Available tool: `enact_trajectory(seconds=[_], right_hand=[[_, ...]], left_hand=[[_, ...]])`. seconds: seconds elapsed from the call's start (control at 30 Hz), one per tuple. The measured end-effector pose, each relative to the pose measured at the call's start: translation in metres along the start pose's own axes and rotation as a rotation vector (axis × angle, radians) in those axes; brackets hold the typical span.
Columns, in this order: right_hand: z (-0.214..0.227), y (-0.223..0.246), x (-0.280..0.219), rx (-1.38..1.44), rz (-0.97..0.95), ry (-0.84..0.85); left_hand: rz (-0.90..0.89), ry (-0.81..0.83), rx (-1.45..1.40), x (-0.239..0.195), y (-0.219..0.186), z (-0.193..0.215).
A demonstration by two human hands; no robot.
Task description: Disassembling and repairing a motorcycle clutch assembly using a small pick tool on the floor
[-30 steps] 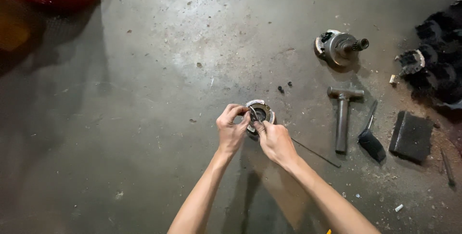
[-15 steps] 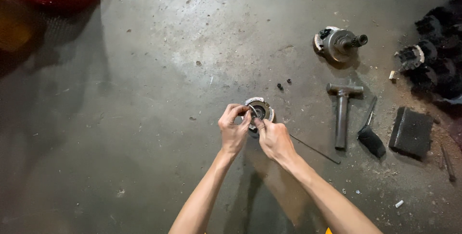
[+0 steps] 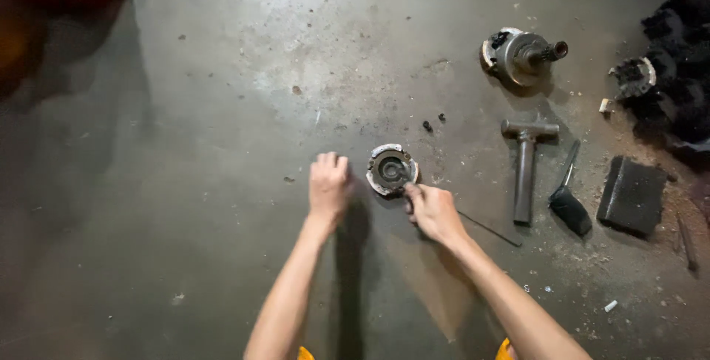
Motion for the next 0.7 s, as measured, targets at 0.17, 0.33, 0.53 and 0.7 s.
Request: enact_trajectory(seconds=[0.17,0.33,0.53,0.7], right_hand=[[0.056,-0.014,-0.019,0.039,-0.107,-0.24],[0.054,-0.08,-0.016,0.078,-0.224,-0.247],[0.026,-0.129,-0.026,-0.029,-0.366,-0.012],[0.018,-0.126,-0.03,-0.223,-0.31,0.129]], left_hand=[[-0.014,0.315,0.244,-0.009,0.009,-0.028],[0.183,0.238,0.041,0.039,-0.07,0.014],[0.091,0.507,0.02,0.036,-0.103,-0.04],[-0.223,0.723,0.017,0.024,-0.106,-0.024]])
Point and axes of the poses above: each hand's wrist, its own x-axis towards the middle knuckle, its own z-axis out of the back of the hand, y = z × x, the point moved 9 cm from there along x, towards the middle knuckle, and after that the axes turned 6 degrees about -y, right-handed, at the moved point
